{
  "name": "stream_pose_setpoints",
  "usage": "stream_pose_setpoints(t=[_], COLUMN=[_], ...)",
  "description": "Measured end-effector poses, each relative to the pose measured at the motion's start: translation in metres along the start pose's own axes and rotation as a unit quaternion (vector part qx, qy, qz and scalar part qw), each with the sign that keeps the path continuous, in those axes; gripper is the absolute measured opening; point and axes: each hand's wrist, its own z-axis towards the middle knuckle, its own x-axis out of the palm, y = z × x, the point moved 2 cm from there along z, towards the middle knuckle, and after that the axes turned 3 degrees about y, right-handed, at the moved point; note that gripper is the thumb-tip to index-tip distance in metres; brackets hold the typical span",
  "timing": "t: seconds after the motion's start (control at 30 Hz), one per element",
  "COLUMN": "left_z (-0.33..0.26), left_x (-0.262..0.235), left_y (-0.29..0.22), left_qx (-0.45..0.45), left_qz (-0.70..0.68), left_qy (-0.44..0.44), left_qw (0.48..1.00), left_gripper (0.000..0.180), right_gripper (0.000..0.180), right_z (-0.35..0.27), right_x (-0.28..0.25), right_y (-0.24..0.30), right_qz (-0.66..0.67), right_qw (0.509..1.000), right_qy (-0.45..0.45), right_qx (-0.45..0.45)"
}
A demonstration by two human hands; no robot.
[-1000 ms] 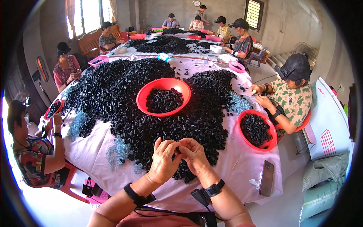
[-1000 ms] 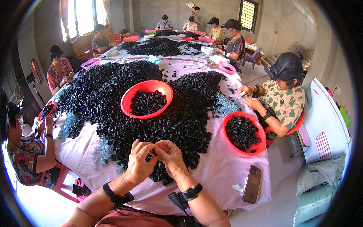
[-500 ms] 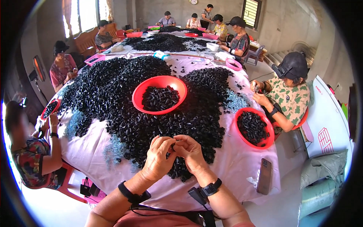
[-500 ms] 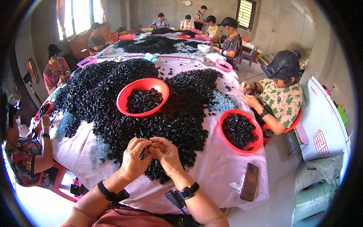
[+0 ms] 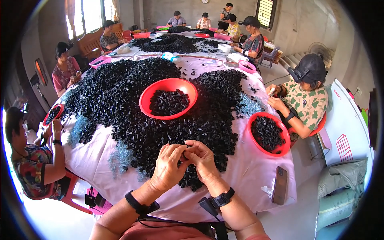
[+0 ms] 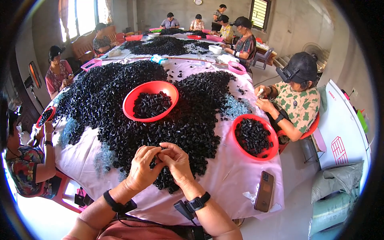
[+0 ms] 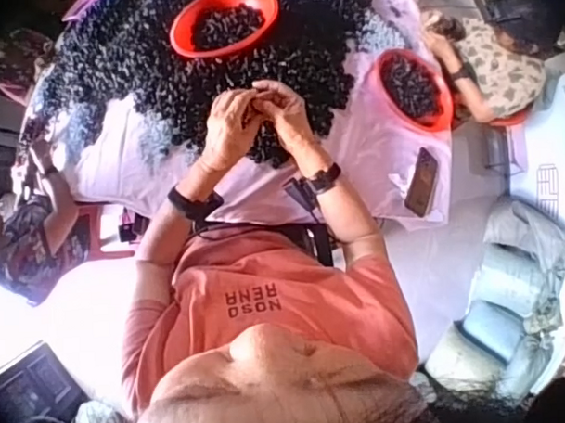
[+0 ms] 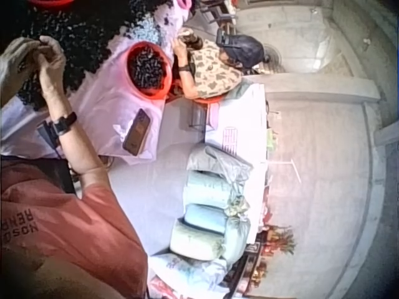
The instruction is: Sorting small black components at a factory table with other workers.
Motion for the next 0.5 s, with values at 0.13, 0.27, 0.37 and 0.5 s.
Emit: stream_pose_setpoints(t=[0.13,0.27,0.37,0.5], left_z=[-0.0011,-0.0020,-0.0052,-0.0063], left_x=[-0.0035,0.0001,-0.0002,-0.0016], left_y=[0.0051,0.0036,0.0063,0.0086], left_qx=[0.008,-0.005,-0.015,-0.024], left_qz=[0.015,0.032,0.057,0.073], left_qy=[0.028,0.013,0.002,0.011], left_qw=[0.999,0.999,0.998,0.997], left_gripper=[0.042,0.043,0.042,0.042], right_gripper=[0.031,0.031,0.032,0.033], right_z=[0.0006,-0.0009,0.0000,0.0007], right_x=[0.0026,-0.0010,0.0002,0.0002], right_y=[-0.0004,0.0006,0.0013,0.0010], right_qz=[-0.008,0.028,0.046,0.033], right_qw=[1.000,1.000,0.998,0.999], right_qy=[-0.006,-0.007,-0.007,0.005], right_qx=[0.006,0.012,0.030,0.037])
